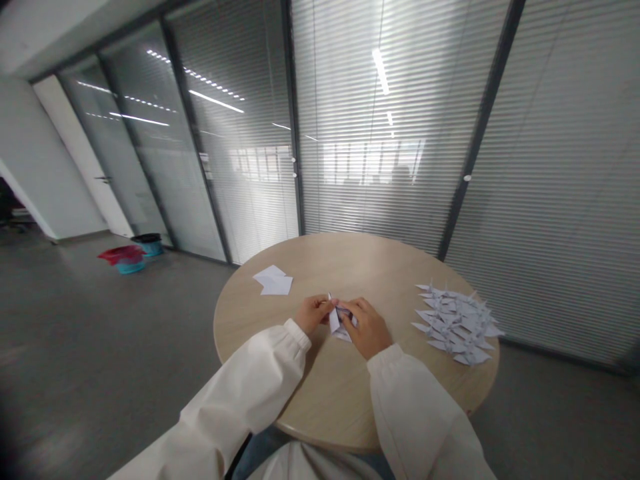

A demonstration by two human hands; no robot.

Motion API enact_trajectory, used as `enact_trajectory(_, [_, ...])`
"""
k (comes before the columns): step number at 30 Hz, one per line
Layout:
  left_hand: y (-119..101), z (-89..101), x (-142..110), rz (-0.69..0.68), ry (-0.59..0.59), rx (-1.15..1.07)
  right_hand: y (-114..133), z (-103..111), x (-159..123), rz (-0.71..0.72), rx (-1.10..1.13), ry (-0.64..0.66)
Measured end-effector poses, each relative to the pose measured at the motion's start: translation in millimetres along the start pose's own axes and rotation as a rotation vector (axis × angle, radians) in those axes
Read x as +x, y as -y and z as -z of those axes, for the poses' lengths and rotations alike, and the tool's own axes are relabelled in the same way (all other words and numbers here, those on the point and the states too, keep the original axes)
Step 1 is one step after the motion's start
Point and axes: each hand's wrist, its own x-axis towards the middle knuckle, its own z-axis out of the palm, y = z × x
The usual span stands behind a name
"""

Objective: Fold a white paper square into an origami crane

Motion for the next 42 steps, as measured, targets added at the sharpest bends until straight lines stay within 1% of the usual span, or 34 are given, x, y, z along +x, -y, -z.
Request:
enact_trajectory(2, [3, 1.9, 3, -0.035, 0.003, 0.025, 0, -1, 0, -0.064, 0.087, -0.022])
enact_trajectory(5, [4, 3.4, 4, -0.104, -0.01, 0.071, 1, 0, 1, -0.208, 0.224, -0.058])
enact_trajectory(8, [0, 2.9, 2, -0.167, 0.007, 0.109, 1, 2, 3, -0.317, 0.353, -0.059])
enact_trajectory(10, [-4, 2.1, -1, -0.197, -0.013, 0.149, 1, 5, 4, -0.353, 0.427, -0.033])
enact_trajectory(11, [-5, 1.7, -2, -0.209, -0.043, 0.167, 0, 6, 4, -0.36, 0.459, -0.009])
enact_trajectory(13, [-7, 0.7, -3, -0.227, -0.065, 0.181, -1, 7, 5, -0.356, 0.521, 0.063])
enact_trajectory(15, [-8, -0.5, -5, -0.233, -0.03, 0.17, -3, 7, 6, -0.36, 0.573, 0.142])
enact_trajectory(18, [-9, -2.4, -6, -0.233, 0.022, 0.169, -5, 6, 6, -0.395, 0.59, 0.208])
enact_trajectory(24, [-8, -4.3, -6, -0.257, 0.002, 0.234, -9, 6, 5, -0.43, 0.576, 0.243])
enact_trajectory(30, [-9, -4.8, -8, -0.287, -0.026, 0.282, -5, 8, 6, -0.421, 0.596, 0.273])
enact_trajectory(33, [-12, -5.1, -10, -0.299, -0.047, 0.28, -5, 8, 6, -0.396, 0.609, 0.291])
enact_trajectory(38, [-14, -4.7, -12, -0.264, -0.005, 0.314, -6, 7, 5, -0.355, 0.576, 0.297])
enact_trajectory(42, [-16, -4.1, -15, -0.289, 0.005, 0.38, -6, 7, 4, -0.34, 0.56, 0.305])
